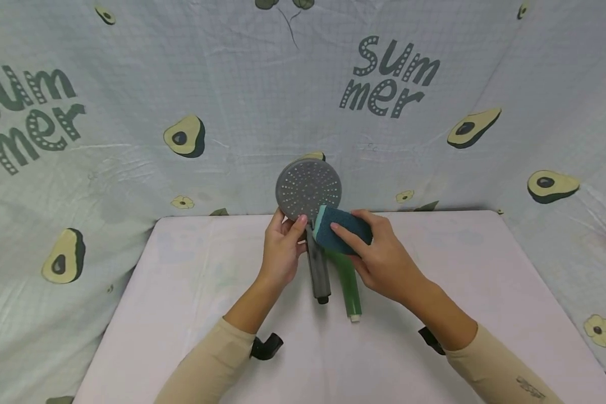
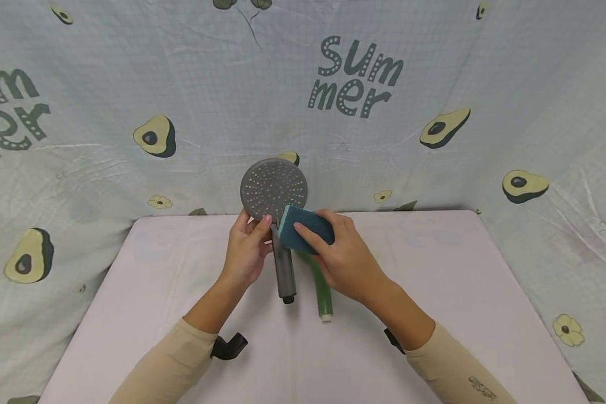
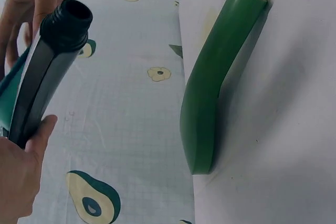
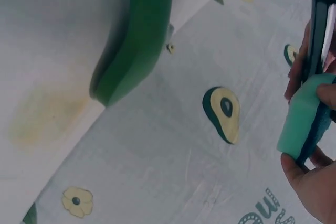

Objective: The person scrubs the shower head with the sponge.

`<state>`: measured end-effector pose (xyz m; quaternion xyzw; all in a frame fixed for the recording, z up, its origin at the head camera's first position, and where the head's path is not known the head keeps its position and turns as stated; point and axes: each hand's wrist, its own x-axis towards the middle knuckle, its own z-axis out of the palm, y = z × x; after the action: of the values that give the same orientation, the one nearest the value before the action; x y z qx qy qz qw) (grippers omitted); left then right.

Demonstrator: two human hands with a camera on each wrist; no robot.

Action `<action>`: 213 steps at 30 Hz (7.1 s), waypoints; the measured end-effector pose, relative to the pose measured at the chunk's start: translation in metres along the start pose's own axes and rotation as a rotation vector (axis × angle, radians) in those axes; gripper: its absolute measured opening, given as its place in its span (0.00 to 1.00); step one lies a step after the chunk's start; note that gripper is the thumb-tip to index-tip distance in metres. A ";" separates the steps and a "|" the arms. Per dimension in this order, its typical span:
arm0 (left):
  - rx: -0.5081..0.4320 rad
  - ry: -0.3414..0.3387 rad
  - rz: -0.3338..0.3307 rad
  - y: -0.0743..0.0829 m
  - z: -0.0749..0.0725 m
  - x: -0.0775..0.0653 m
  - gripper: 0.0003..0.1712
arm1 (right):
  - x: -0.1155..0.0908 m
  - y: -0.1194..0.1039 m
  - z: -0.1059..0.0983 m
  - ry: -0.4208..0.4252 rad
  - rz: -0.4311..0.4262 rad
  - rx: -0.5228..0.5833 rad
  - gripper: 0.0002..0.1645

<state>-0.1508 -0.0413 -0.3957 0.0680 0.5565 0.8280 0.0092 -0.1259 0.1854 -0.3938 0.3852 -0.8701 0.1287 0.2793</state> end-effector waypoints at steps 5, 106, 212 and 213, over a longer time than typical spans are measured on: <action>0.019 0.046 0.036 -0.003 -0.001 0.003 0.25 | -0.006 -0.013 0.007 -0.098 -0.025 0.081 0.43; 0.137 0.103 0.124 0.006 0.007 0.008 0.26 | 0.026 -0.034 -0.004 -0.175 -0.183 -0.366 0.39; 0.014 0.099 0.167 0.015 -0.014 0.015 0.22 | -0.049 -0.008 0.020 -0.117 0.025 0.342 0.39; 0.011 0.103 0.173 0.015 -0.014 0.016 0.22 | -0.047 -0.009 0.019 -0.116 0.018 0.324 0.38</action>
<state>-0.1672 -0.0579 -0.3856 0.0733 0.5528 0.8250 -0.0914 -0.1006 0.1993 -0.4370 0.4243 -0.8559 0.2473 0.1617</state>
